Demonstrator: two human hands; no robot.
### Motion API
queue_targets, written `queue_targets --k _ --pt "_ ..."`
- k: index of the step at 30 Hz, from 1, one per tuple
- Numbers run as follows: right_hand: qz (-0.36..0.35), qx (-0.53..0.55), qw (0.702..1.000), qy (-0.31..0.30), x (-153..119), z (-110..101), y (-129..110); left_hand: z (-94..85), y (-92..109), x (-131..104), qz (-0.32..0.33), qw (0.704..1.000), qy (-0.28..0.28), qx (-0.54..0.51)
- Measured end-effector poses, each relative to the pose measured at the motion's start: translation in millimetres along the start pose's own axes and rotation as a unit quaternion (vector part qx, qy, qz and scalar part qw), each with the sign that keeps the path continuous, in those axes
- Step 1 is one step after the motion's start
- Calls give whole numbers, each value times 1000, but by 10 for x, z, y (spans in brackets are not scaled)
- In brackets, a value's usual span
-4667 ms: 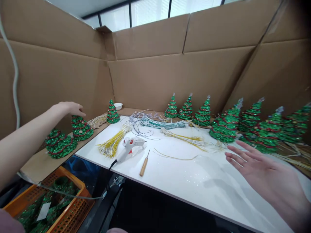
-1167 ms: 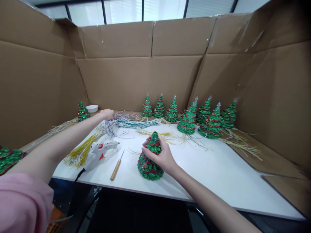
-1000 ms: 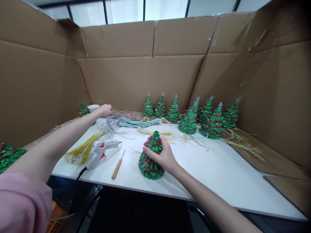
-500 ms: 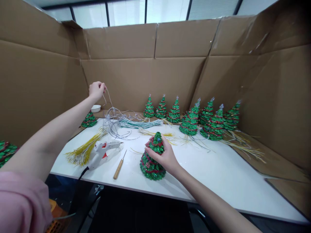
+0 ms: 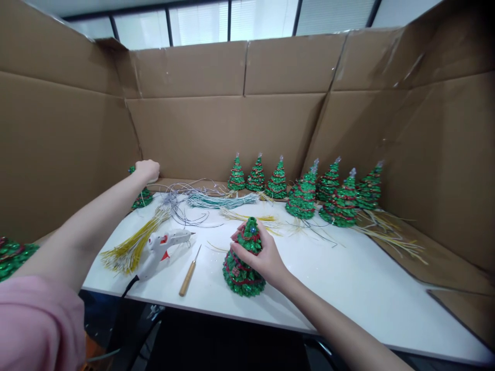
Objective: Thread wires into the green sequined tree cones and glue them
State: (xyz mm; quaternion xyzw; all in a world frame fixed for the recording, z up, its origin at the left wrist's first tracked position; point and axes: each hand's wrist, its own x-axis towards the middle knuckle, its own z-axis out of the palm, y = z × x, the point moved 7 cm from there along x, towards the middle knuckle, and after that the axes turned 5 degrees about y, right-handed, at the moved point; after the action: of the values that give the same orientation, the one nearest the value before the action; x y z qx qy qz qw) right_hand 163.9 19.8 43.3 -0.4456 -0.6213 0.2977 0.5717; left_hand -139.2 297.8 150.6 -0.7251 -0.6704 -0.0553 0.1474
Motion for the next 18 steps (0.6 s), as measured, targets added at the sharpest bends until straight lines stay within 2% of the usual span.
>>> queue_targets --k 2,4,6,9,12,14,18 --pt "0 1 1000 -1 3 2 -4 50 194 62 43 999 10 28" --pt "0 2 1000 -3 5 5 -4 163 475 112 114 993 1 42" --pt "0 -1 1000 -3 3 6 -8 329 769 137 190 981 -18 44" --pt "10 -4 1000 -8 2 13 -16 601 1073 179 252 965 -47 57" --pt "12 2 1000 -14 10 18 -34 796 1192 259 264 959 -62 77" --pt "7 1 1000 -16 19 16 -44 856 1203 321 259 960 -68 84" --pt "-6 -2 1000 -16 26 10 -38 785 1132 457 231 969 -51 74"
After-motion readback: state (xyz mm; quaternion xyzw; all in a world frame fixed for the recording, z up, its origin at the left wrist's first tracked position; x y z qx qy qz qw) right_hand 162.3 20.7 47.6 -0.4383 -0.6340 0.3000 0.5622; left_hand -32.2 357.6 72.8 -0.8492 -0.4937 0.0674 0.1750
